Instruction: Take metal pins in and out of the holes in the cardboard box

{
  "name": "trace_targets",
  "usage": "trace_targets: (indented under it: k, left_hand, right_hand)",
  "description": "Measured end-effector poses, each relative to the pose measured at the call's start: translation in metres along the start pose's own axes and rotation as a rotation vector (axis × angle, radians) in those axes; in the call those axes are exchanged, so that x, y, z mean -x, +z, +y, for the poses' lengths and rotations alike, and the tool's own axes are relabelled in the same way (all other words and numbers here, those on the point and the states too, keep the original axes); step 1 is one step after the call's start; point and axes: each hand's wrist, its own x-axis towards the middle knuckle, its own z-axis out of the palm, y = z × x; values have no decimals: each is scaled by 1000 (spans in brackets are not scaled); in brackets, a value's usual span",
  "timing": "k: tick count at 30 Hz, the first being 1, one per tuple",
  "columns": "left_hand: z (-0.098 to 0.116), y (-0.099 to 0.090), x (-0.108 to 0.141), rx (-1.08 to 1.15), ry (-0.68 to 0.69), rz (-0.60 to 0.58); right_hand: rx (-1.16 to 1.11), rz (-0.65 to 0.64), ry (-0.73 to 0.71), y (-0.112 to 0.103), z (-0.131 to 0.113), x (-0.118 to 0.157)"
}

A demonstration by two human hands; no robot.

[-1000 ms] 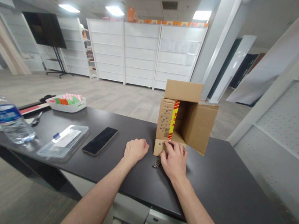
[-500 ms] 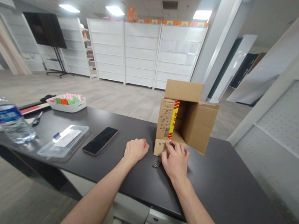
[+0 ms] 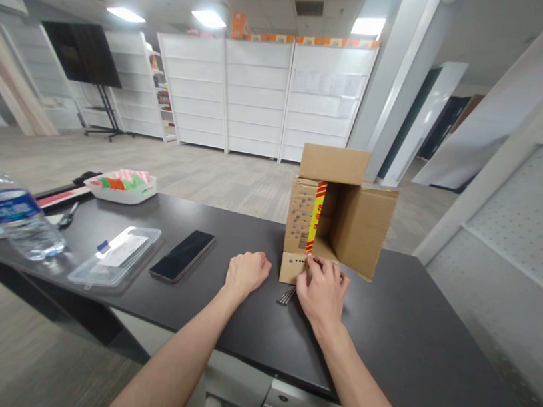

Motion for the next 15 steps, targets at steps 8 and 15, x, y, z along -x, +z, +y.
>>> trace_targets:
  k: [8,15]
  left_hand:
    - [-1,4,-1,13,-1,-8]
    - [1,-1,0,4,-19,-25]
  right_hand:
    - [10,1,11,-1,0,0]
    - [13,-17,15,1,2,0]
